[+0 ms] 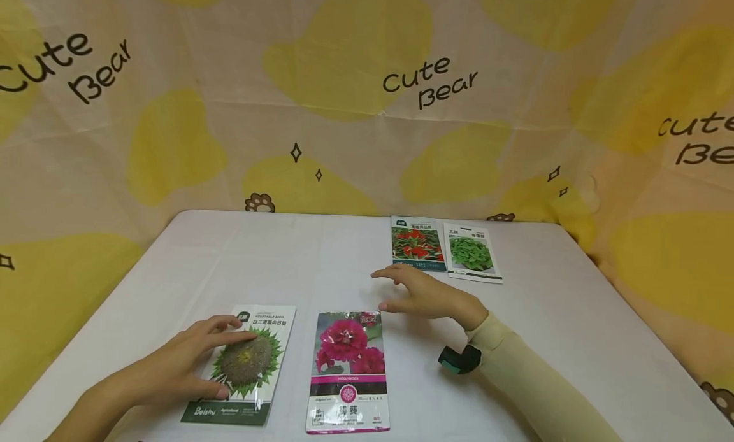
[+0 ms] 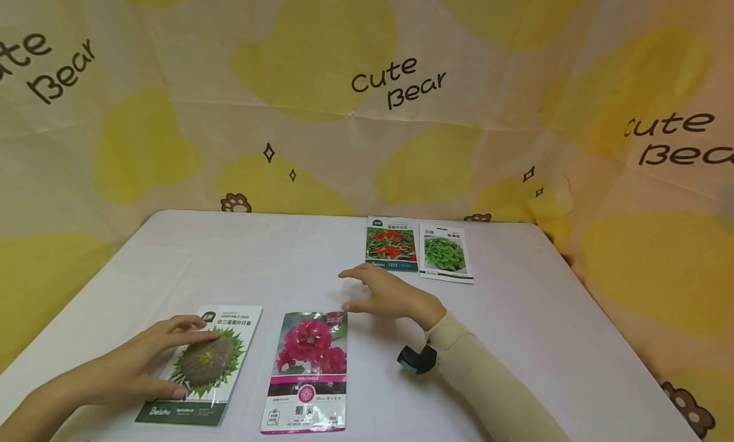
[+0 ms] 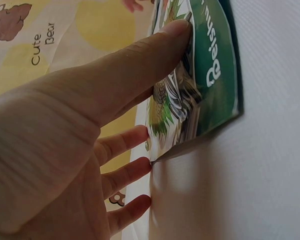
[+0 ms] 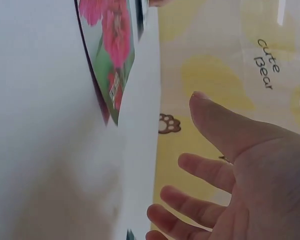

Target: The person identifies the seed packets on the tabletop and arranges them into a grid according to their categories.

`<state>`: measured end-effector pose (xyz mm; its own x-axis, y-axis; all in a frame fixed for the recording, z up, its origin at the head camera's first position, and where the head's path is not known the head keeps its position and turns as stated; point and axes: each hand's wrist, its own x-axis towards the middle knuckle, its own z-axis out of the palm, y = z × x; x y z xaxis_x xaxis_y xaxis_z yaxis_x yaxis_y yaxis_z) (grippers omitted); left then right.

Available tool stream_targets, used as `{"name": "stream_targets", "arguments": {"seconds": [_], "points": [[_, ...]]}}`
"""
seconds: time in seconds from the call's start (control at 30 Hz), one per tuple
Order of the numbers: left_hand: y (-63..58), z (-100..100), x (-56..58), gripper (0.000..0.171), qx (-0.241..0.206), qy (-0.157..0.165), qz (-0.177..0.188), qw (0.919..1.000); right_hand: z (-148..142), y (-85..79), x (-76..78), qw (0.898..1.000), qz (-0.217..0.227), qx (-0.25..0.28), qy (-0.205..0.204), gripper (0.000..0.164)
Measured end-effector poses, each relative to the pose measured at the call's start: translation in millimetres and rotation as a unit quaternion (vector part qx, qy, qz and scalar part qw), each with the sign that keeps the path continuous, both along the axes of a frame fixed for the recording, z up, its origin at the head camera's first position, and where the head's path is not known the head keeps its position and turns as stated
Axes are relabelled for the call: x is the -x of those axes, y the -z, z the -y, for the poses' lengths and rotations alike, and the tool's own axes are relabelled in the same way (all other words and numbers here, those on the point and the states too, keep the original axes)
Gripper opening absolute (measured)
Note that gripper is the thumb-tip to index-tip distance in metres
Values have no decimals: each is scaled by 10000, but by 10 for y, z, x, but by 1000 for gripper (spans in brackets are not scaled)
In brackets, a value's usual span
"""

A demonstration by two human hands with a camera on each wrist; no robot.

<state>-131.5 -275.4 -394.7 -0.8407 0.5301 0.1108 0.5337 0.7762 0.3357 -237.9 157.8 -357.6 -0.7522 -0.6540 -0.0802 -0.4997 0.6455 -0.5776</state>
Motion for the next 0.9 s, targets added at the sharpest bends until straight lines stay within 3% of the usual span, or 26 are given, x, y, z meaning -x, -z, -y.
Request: {"name": "stream_targets", "arguments": {"seconds": [0.27, 0.67, 0.9], "points": [[-4, -2, 4, 80, 54, -13, 67, 10000, -156, 31, 137, 9992, -53, 255, 293, 61], [-13, -16, 4, 80, 88, -70, 188, 9998, -380, 168, 430, 9956, -759, 292, 474, 62], [4, -15, -1, 79, 115, -54, 90, 9999, -481, 191, 543, 9952, -628, 206, 728, 58]]}}
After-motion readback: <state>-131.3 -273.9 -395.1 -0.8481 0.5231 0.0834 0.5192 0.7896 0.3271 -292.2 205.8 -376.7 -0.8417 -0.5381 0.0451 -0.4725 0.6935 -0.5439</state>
